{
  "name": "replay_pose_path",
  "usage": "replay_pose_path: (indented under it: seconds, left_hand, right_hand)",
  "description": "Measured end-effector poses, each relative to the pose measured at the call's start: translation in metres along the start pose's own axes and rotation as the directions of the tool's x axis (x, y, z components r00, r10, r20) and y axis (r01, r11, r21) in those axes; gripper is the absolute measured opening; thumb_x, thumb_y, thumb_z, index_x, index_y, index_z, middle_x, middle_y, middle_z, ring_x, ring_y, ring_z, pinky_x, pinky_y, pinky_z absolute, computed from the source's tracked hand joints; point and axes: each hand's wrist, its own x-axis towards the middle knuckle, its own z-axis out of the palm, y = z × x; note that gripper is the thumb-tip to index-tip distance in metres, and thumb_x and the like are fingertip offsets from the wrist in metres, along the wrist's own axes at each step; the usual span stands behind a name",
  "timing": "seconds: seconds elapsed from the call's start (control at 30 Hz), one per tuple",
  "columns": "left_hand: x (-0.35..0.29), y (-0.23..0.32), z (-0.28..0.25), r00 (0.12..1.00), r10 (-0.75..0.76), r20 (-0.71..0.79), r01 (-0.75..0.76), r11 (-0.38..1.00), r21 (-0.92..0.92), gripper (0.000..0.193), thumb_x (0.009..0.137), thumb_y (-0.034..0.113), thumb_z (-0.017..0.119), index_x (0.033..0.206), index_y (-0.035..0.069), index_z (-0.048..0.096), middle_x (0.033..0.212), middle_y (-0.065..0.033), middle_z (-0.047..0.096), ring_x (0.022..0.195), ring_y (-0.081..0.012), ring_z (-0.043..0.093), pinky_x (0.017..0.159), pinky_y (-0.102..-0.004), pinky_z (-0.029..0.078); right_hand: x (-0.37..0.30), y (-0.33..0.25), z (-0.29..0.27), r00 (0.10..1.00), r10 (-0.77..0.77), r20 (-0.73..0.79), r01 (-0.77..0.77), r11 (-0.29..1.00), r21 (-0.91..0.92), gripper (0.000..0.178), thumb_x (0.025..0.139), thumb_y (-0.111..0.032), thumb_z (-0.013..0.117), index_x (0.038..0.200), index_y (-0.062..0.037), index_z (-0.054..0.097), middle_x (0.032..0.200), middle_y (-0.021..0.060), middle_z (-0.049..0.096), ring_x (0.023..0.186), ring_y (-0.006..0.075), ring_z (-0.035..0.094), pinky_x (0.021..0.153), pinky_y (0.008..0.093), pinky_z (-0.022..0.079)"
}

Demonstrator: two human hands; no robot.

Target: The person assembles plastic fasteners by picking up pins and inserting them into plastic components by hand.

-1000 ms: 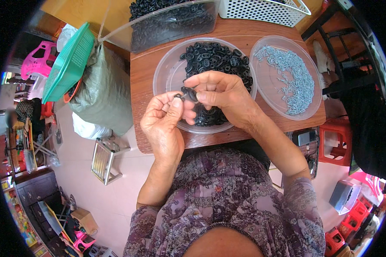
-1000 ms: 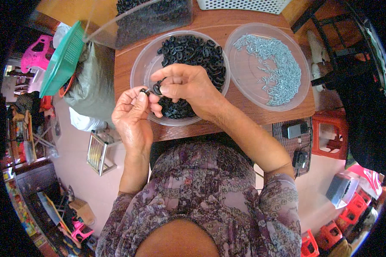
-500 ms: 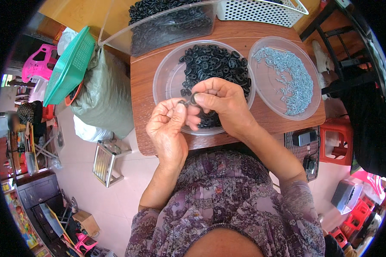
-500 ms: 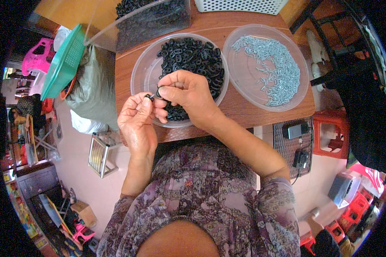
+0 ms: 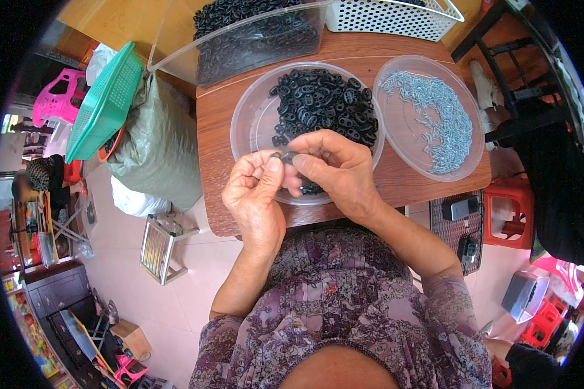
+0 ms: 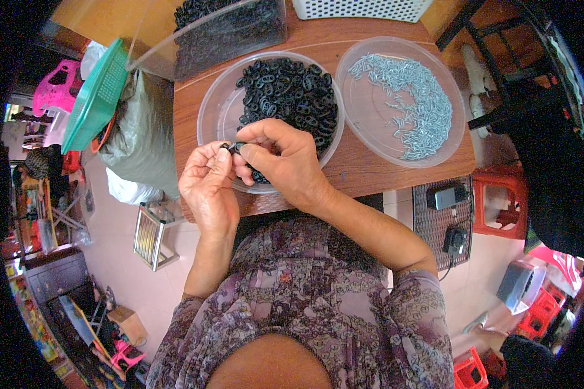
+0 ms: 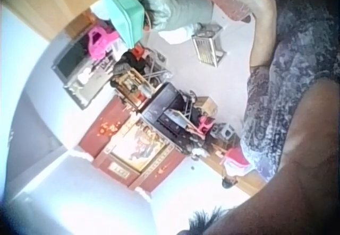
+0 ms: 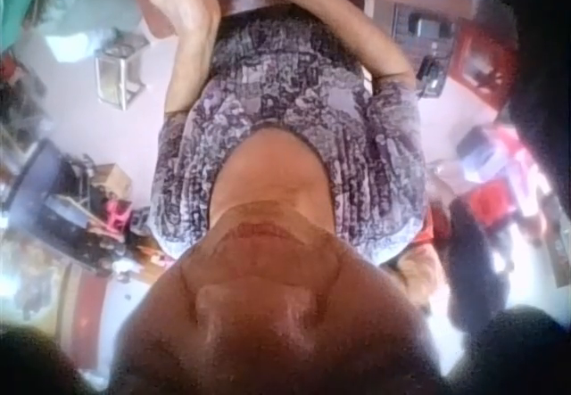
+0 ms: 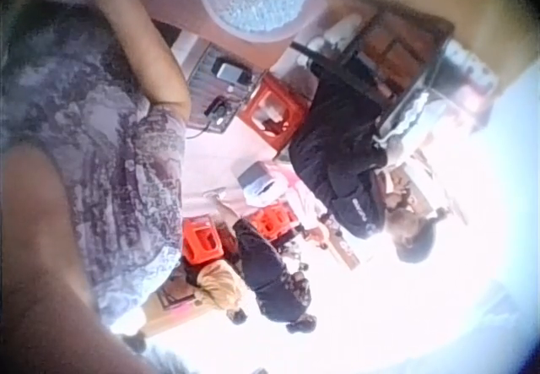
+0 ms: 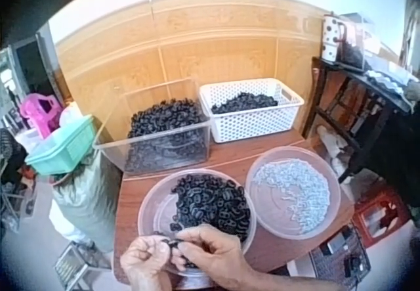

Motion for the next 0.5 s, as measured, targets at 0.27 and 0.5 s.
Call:
replay_pose_path:
  seconds: [0.27,0.5]
  left_hand:
    - [0.004,-0.002,-0.006,0.996,0.067,-0.056,-0.064,0.997,0.053,0.010,0.084,0.004,0.054,0.089,-0.005,0.054,0.072,-0.0108,0.060,0.057,-0.0126,0.056,0.050,-0.0224,0.046]
    - [0.006,-0.001,-0.006,0.996,0.067,-0.063,-0.069,0.997,-0.032,0.008,0.082,0.000,0.054,0.087,-0.005,0.053,0.072,-0.0133,0.060,0.056,-0.0147,0.057,0.049,-0.0242,0.047]
  right_hand:
    - [-0.001,0.010,-0.003,1.000,0.002,0.014,0.000,0.988,-0.152,0.018,0.080,0.001,0.057,0.098,0.0021,0.059,0.088,0.0037,0.062,0.079,0.0064,0.056,0.070,0.0199,0.045]
    - [0.004,0.002,-0.006,0.999,0.044,-0.008,-0.045,0.997,-0.070,0.018,0.078,0.000,0.059,0.096,0.0020,0.060,0.086,0.0031,0.062,0.077,0.0060,0.055,0.070,0.0196,0.045]
